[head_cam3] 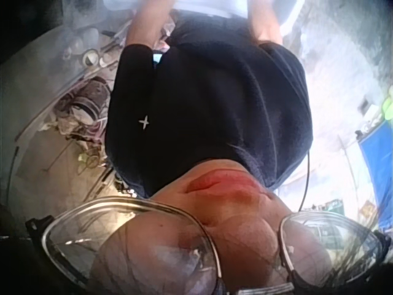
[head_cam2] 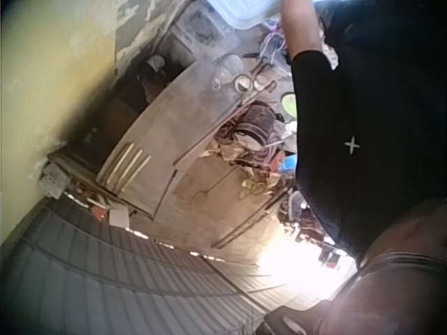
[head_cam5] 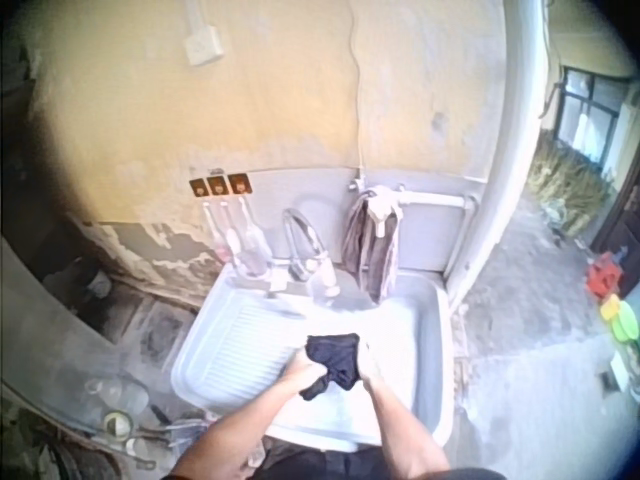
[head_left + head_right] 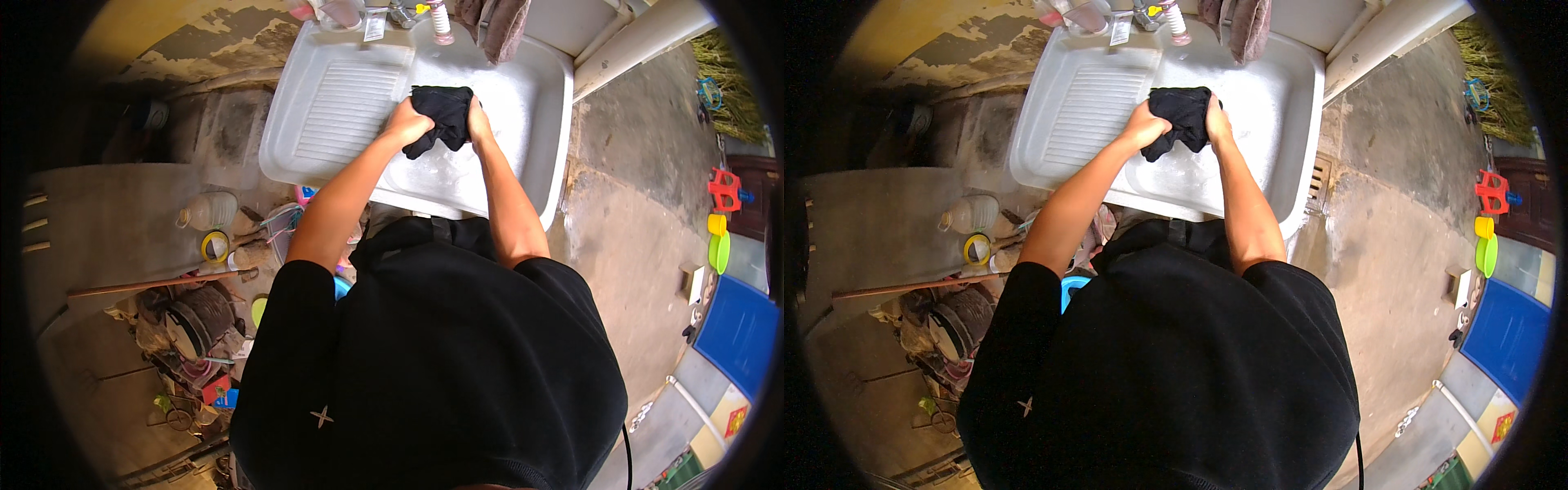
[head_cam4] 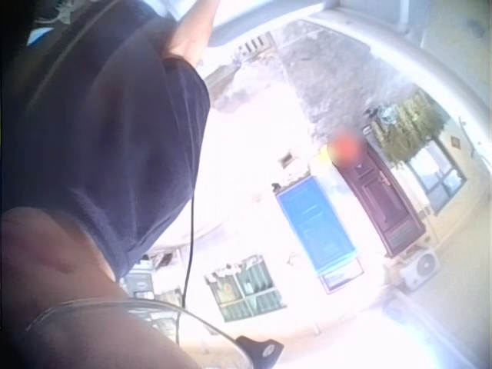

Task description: The person washes a black garment by hand in a sink, using a bar of soap to scrub the fabric, rinsing it under a running faucet, and wringing out the water.

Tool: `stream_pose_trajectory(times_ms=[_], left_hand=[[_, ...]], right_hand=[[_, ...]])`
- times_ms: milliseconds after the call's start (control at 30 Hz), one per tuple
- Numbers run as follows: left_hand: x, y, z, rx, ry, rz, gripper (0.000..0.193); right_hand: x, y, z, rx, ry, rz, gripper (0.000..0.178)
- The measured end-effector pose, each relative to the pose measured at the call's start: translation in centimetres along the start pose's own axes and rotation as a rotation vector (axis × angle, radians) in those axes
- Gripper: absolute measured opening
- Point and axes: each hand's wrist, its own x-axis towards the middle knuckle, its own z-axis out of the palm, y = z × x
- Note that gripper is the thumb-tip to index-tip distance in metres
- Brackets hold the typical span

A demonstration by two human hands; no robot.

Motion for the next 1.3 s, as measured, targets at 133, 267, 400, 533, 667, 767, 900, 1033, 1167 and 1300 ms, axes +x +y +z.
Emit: stream_pose_trajectory(times_ms=[133, 267, 400, 533, 667, 767, 900, 1033, 1167, 1300], left_hand=[[-2.2, -1.6, -3.2, -0.255, 0.156, 0.036, 0.056], [-3.0, -0.7, -7.4, -0.043, 0.403, 0.228, 0.060], [-4.4, 0.5, -11.0, 0.147, 0.625, 0.332, 0.064], [-4.3, -1.7, -13.1, 0.318, 0.644, 0.238, 0.065], [-4.5, -8.0, -13.9, 0.723, 0.364, -0.059, 0.079], [-5.6, -12.1, -13.8, 0.586, 0.410, -0.137, 0.095], [-6.7, -11.9, -13.8, 0.599, 0.326, -0.125, 0.104], [-7.3, -13.0, -13.5, 0.432, 0.374, -0.007, 0.103], [-8.4, -13.6, -12.4, 0.375, 0.479, 0.118, 0.102], [-11.9, -13.9, -11.7, 0.323, 0.518, 0.126, 0.090]], right_hand=[[-6.3, -3.6, 1.0, 0.251, -0.306, 0.012, 0.073], [-5.2, -2.1, 1.8, 0.338, -0.314, -0.036, 0.067], [-5.0, -0.2, 2.5, 0.244, -0.278, 0.052, 0.045], [-5.4, 1.6, 4.3, 0.155, -0.303, 0.153, 0.039], [-5.9, 2.1, 6.2, 0.113, -0.350, 0.179, 0.036], [-5.8, 1.9, 7.0, 0.044, -0.378, 0.178, 0.040], [-5.4, 2.3, 7.8, -0.017, -0.385, 0.163, 0.038], [-5.9, 2.8, 9.5, -0.020, -0.400, 0.194, 0.028], [-6.4, 3.4, 10.1, -0.067, -0.446, 0.205, 0.027], [-6.2, 5.1, 9.8, -0.152, -0.460, 0.193, 0.035]])
